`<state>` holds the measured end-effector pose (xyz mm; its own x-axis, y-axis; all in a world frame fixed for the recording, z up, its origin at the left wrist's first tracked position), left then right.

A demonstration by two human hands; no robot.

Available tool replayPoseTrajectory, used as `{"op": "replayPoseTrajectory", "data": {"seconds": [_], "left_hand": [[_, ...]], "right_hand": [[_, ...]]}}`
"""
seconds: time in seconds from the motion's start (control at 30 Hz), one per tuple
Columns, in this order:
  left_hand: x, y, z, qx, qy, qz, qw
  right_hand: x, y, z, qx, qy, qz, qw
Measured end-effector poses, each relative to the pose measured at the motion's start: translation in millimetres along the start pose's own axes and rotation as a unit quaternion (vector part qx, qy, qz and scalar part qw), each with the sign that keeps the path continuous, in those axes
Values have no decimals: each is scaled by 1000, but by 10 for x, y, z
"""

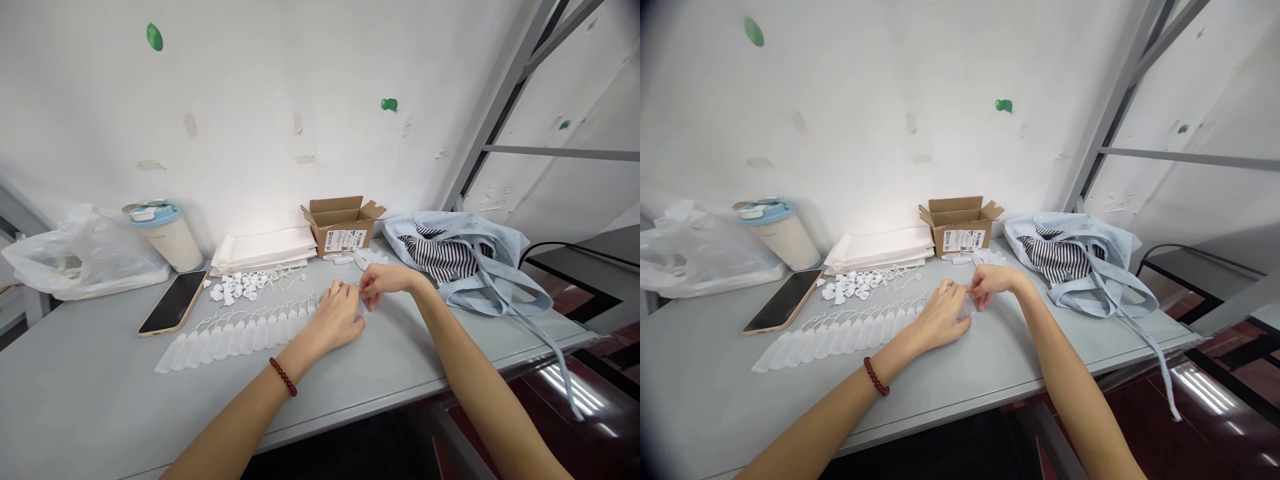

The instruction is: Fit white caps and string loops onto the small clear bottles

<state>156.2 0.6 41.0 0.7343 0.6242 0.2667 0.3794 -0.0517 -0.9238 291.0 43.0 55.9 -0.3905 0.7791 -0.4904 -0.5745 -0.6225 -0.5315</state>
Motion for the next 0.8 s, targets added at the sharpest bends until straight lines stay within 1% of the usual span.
{"op": "replayPoseTrajectory", "data": {"seconds": [0.33,0.5,0.63,0.7,0.73,0.8], "left_hand": [[-10,12,23,-9,-2,-4,1000],[-17,-46,51,-23,-17,0,1000],[-17,-107,64,-35,-37,6,999],[-10,-149,97,-39,-40,0,998],[-7,-179,132,-41,-44,-7,998],[-4,-259,254,-45,-59,-30,997]], "right_hand": [[-15,-13,-6,0,7,-9,1000],[-30,-23,-4,-7,20,-19,1000],[-36,-22,15,-4,17,-23,1000],[-42,-44,37,5,3,-42,999],[-48,-74,44,6,-5,-66,998],[-73,-176,27,-7,-7,-141,990]]}}
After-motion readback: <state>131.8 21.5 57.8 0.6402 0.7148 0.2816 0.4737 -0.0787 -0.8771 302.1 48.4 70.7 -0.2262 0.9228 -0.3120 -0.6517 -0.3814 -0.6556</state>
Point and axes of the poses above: each hand's wrist, its own x-axis towards the middle knuckle, its own y-axis out of the palm, z = x × y, the point moved 4 cm from there along x, towards the middle knuckle, and after that the axes turned 3 degrees about y, right-handed, at the moved point
